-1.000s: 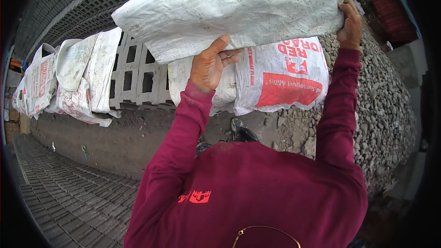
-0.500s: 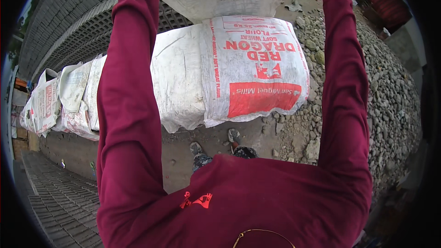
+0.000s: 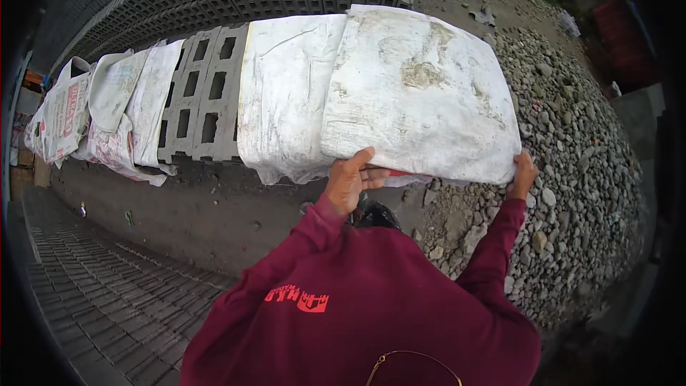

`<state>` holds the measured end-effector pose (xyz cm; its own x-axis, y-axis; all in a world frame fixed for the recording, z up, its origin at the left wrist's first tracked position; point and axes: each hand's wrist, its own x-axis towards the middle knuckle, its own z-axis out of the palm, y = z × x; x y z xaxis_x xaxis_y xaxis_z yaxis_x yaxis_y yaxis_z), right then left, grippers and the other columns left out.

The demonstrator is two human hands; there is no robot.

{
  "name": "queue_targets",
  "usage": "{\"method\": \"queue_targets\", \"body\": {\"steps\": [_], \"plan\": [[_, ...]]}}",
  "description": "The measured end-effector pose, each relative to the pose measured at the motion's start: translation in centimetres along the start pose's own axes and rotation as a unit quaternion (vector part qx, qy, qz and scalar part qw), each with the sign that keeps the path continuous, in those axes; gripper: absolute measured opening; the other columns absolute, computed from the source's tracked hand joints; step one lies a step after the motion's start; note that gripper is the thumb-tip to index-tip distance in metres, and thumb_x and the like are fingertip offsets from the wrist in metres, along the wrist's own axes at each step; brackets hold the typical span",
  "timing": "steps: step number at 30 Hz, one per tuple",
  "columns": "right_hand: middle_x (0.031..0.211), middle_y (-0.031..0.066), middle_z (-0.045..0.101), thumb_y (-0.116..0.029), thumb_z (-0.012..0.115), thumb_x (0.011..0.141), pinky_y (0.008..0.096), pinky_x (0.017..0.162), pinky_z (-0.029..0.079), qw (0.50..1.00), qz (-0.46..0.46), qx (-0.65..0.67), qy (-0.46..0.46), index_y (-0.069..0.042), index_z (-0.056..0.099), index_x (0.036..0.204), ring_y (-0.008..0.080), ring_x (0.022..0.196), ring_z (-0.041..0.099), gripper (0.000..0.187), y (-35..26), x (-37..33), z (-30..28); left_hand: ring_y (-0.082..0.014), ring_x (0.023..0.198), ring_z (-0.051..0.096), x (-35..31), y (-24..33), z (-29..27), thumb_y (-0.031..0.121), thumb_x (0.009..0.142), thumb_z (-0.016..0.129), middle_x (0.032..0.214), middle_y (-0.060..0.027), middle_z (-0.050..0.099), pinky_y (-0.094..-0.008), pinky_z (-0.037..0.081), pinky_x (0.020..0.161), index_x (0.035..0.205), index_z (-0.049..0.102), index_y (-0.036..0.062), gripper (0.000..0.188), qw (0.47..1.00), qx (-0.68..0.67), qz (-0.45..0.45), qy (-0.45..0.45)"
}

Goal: The person collects empty sacks from the top of stacks of concrete blocks by folding and stacking them together by hand.

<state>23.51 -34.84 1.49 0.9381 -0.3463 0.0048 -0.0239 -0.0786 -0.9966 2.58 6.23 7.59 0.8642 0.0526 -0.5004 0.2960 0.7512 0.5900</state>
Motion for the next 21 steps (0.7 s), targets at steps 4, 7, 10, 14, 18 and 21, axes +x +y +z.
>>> {"method": "queue_targets", "body": {"steps": [4,7,10,14,18,21], "plan": [[0.117,0.0103,0.059,-0.026,0.064,0.084,0.0314,0.095,0.038,0.992,0.052,-0.087,-0.080,0.007,0.057,0.122,0.0198,0.105,0.053,0.050,2.7,0.3,-0.8,-0.0212,0.086,0.062,-2.2,-0.3,-1.9,0.043,0.085,0.064,0.098,-0.0144,0.063,-0.0313,0.048,0.066,0.111,0.055,0.0007,0.051,0.995,0.028,-0.057,0.075],[0.135,0.0083,0.049,-0.038,0.060,0.090,0.0336,0.101,0.036,0.978,0.142,-0.061,-0.141,0.004,0.047,0.133,0.0220,0.121,0.047,0.061,3.8,0.8,0.3,-0.0155,0.076,0.062,-5.2,0.3,-3.1,0.046,0.085,0.063,0.080,-0.0097,0.063,-0.0260,0.046,0.063,0.105,0.059,0.0003,0.049,0.974,0.111,0.012,0.195],[0.140,0.0097,0.044,-0.043,0.061,0.090,0.0341,0.104,0.034,0.967,0.189,0.104,-0.133,0.004,0.043,0.137,0.0234,0.124,0.046,0.069,2.2,-1.5,2.6,-0.0132,0.076,0.059,-5.3,-0.7,-6.2,0.052,0.083,0.064,0.078,-0.0096,0.062,-0.0256,0.043,0.062,0.096,0.061,-0.0009,0.055,0.867,0.303,0.224,0.325],[0.128,0.0135,0.055,-0.038,0.069,0.085,0.0350,0.096,0.043,0.960,0.199,-0.036,-0.192,0.004,0.046,0.135,0.0245,0.112,0.056,0.070,0.7,-1.9,2.1,-0.0108,0.071,0.052,-2.8,-1.2,-7.8,0.055,0.080,0.068,0.074,-0.0055,0.058,-0.0261,0.041,0.061,0.085,0.063,-0.0022,0.058,0.876,0.363,0.185,0.260],[0.121,0.0142,0.060,-0.030,0.078,0.078,0.0344,0.091,0.046,0.954,0.198,-0.073,-0.213,0.008,0.048,0.130,0.0236,0.105,0.060,0.070,-0.1,-1.2,1.4,-0.0126,0.071,0.053,-0.9,0.9,-5.2,0.053,0.077,0.073,0.078,-0.0064,0.061,-0.0261,0.043,0.063,0.088,0.064,-0.0046,0.059,0.922,0.295,0.103,0.227],[0.114,0.0155,0.062,-0.028,0.081,0.075,0.0328,0.088,0.046,0.961,0.178,-0.063,-0.205,0.009,0.052,0.121,0.0228,0.100,0.061,0.066,0.5,-1.4,1.0,-0.0146,0.074,0.058,0.4,1.1,-4.3,0.043,0.079,0.074,0.087,-0.0096,0.064,-0.0270,0.046,0.066,0.097,0.062,-0.0072,0.055,0.971,0.151,0.096,0.159]]}}
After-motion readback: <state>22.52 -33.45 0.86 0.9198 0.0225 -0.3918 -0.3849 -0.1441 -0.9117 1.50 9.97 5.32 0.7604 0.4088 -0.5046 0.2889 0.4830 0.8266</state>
